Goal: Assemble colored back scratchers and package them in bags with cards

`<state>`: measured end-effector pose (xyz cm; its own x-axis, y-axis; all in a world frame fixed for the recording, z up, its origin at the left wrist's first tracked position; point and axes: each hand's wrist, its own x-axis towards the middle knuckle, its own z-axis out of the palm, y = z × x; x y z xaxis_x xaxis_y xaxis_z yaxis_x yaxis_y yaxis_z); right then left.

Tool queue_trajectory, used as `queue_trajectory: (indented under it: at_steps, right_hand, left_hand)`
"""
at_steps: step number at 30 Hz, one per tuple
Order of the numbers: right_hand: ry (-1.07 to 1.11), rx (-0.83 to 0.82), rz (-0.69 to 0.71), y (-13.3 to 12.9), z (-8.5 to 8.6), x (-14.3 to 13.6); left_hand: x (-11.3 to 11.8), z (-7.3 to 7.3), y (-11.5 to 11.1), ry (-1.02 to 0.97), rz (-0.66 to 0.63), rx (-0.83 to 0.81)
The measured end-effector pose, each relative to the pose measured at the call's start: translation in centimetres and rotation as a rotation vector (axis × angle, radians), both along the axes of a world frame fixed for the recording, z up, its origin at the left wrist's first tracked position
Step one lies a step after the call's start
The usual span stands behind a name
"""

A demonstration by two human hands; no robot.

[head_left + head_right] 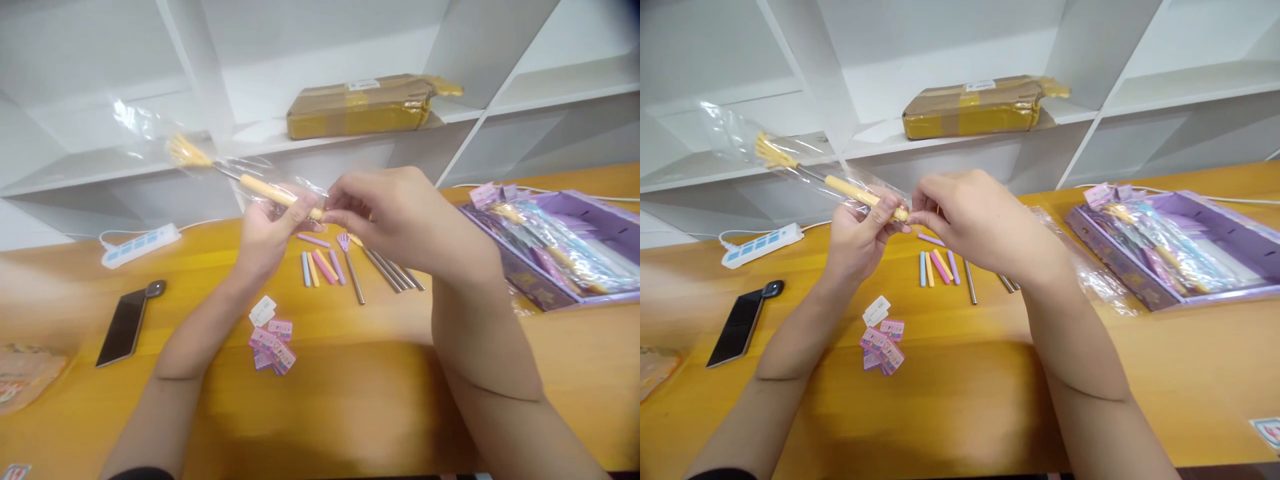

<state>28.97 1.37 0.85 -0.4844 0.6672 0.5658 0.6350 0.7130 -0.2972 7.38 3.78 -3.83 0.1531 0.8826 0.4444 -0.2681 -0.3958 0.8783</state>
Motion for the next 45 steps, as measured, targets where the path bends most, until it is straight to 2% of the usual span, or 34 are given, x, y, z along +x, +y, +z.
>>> queue_trajectory:
  at_steps: [4,8,12,16,20,27,30,34,40,45]
  right_hand:
    - [0.046,-0.025,0.032,-0.1,0.2,0.6]
    - [0.098,-0.049,0.183,-0.2,0.8,2.0]
    - [0.048,0.079,0.222,-0.5,1.2,2.3]
    - [0.052,0.199,0.226,-0.6,1.3,1.4]
    - [0.086,0.141,0.181,-0.5,1.2,0.4]
    - [0.09,0.075,0.113,0.4,0.5,-0.8]
    - [0.113,0.061,0.132,0.5,0.2,-0.7]
    - [0.16,0.043,0.15,0.5,-0.1,-0.6]
    - [0.309,0.023,0.238,1.2,-0.5,-0.3]
    - [0.374,-0.072,0.331,1.7,-0.1,0.9]
  left_hand:
    - [-0.9,0.6,0.5,-0.008,-0.042,0.045]
    - [-1.7,1.5,0.7,-0.023,-0.026,0.057]
    - [-1.6,1.7,0.5,-0.001,-0.043,-0.013]
    - [-1.3,1.4,0.3,0.013,-0.117,-0.05]
    - [-1.1,1.3,0.2,0.044,-0.179,-0.052]
    - [-0.8,1.0,-0.1,0.1,-0.207,-0.045]
    - [-1.2,0.9,-0.1,0.14,-0.215,-0.028]
    - [-2.1,0.9,0.1,0.311,-0.277,0.028]
    - [-2.2,1.7,0.0,0.305,-0.273,0.046]
    - [-2.6,2.1,0.0,0.358,-0.291,0.079]
